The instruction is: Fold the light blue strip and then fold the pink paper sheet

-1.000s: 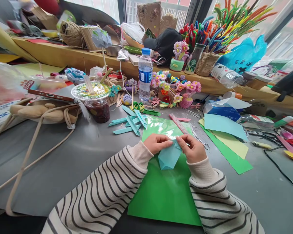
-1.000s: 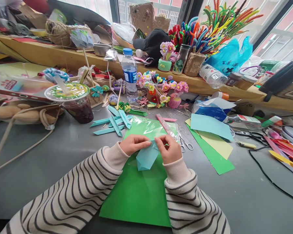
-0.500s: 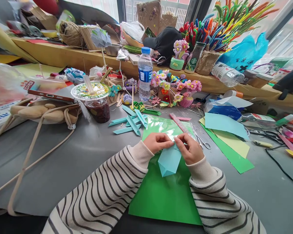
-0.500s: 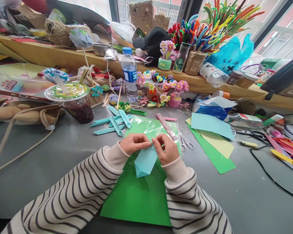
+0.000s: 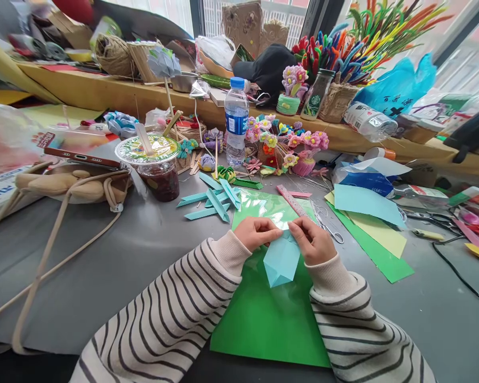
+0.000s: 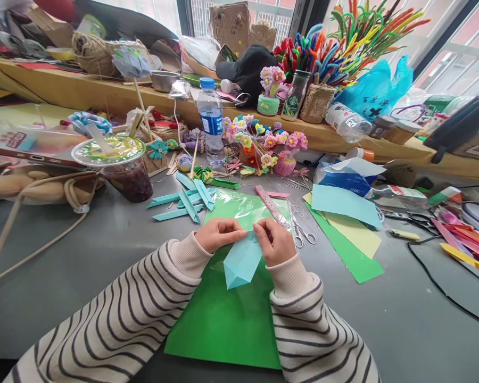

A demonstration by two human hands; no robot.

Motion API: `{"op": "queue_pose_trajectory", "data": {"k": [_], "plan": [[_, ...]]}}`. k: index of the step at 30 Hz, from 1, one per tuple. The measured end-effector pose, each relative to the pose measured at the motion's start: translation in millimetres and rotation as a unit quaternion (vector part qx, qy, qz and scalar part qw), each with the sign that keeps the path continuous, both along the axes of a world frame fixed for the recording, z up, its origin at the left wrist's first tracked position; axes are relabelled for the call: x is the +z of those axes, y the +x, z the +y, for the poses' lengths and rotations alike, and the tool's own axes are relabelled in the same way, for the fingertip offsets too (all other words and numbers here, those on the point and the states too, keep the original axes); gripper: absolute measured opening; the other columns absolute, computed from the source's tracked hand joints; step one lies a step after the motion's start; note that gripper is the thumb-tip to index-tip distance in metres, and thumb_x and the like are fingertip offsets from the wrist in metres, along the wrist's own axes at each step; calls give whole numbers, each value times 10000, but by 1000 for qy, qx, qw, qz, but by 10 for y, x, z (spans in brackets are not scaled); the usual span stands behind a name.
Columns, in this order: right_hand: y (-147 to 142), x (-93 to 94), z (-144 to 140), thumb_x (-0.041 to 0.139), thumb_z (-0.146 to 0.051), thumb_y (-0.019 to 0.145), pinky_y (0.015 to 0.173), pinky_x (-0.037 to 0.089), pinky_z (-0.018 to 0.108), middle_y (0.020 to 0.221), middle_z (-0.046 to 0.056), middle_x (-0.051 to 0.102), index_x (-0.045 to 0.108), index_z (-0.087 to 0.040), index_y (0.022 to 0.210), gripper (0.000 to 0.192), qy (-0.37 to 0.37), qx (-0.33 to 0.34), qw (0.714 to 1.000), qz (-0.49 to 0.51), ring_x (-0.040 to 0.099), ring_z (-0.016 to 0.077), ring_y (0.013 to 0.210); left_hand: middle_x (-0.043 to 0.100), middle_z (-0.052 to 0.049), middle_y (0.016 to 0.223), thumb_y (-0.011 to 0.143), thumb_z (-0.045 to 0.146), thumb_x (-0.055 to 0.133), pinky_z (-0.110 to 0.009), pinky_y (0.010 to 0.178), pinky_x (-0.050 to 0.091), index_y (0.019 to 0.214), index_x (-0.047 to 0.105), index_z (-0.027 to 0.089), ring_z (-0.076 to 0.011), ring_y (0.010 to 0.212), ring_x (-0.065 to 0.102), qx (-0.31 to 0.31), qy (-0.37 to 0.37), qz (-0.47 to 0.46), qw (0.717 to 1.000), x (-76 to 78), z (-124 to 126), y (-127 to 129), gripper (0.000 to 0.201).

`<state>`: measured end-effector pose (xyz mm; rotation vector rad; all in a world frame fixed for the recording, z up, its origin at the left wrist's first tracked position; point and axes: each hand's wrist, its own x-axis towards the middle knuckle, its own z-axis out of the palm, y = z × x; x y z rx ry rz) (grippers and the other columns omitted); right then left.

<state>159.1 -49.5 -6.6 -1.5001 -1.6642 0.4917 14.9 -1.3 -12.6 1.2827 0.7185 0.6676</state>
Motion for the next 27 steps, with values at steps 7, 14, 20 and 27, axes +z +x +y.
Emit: {"op": "queue_pose_trajectory", "data": {"k": [7,14,20,27], "plan": [[1,-38,10,479,-383,698,416,276,229,493,-25,409,498,-191,593,220,-32,-2,998,55,335,94,430,512,14,544,544,331,646,-187,472,342,601,550,99,-59,500,445,21,6,-2,1000,-33,-17,-4,258],[40,-58,7,515,-407,667,407,321,228,512,-13,460,542,-176,628,236,-69,8,991,111,385,94,433,475,38,473,557,332,640,-184,451,334,568,554,107,-49,452,410,34,8,12,999,-17,-9,-15,241],[29,-38,3,542,-400,647,419,324,223,510,-22,456,552,-167,616,235,-76,-2,985,152,397,90,453,535,9,537,523,336,667,-183,475,353,596,596,100,-63,502,455,17,-19,9,1000,11,-9,-18,258],[139,-27,59,615,-403,568,297,269,186,412,-65,459,527,-171,607,251,-96,-103,923,359,360,50,316,602,-44,633,547,565,547,-230,498,426,693,601,109,-131,559,560,63,-132,-60,987,32,73,-50,483]]}}
